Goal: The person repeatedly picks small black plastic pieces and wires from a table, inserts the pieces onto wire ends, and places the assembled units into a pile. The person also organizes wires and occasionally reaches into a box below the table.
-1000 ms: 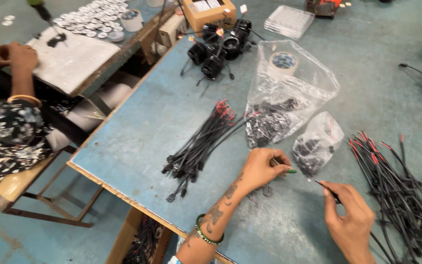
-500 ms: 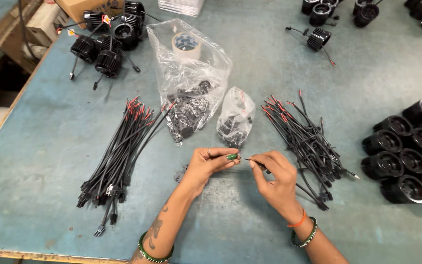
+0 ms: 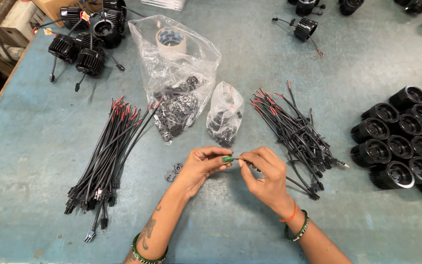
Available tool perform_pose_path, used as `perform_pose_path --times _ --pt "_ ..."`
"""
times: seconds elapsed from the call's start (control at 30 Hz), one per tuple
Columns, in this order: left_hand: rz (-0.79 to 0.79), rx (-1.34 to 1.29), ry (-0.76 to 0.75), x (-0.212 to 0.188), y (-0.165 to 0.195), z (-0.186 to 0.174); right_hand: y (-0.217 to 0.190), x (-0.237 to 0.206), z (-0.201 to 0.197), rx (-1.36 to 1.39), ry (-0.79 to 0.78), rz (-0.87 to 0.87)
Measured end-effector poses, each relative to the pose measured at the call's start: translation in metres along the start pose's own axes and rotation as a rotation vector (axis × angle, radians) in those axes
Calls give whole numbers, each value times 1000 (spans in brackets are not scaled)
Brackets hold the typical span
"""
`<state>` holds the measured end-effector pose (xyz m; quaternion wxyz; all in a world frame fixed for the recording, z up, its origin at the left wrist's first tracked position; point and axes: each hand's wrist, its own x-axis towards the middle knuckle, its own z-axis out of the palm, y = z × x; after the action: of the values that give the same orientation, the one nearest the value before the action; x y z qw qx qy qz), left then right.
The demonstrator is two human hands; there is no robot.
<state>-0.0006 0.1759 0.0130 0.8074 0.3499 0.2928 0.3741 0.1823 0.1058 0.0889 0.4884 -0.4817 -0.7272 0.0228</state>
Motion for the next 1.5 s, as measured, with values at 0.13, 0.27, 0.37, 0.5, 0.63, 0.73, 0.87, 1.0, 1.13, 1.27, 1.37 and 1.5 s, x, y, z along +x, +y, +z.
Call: perform_pose_path --times 0.13,0.27,0.37,0.5,0.63,0.73,0.87,1.0,1.13,1.27,1.37,1.5 --pt "20 29 -28 -1 1 -1 1 0 -2 7 9 2" --pt "40 37 -54 -1 0 -2 1 -1 -4 16 -4 -12" --pt "39 41 -57 -1 0 -1 1 -1 -4 -26 -7 -45" --pt "44 78 -41 -2 0 0 0 -2 -4 -41 -12 -59" --pt "46 117 -42 -1 -1 0 0 -2 -5 -43 -29 -57" --pt "45 142 -35 -1 -1 0 1 -2 -5 -26 -59 -56" --pt "64 199 -28 -1 -2 1 1 -2 -3 -19 -94 -49" --pt "101 240 2 1 -4 0 4 -3 -2 17 -122 10" --pt "161 229 27 2 -7 -3 7 -4 -3 95 -182 86" --pt "212 347 -5 4 -12 -4 7 -4 0 155 -194 183" --pt "200 340 -42 5 -11 -3 7 -2 0 171 -186 217" --pt "138 214 -62 2 -4 -2 7 -1 -2 204 -213 139"
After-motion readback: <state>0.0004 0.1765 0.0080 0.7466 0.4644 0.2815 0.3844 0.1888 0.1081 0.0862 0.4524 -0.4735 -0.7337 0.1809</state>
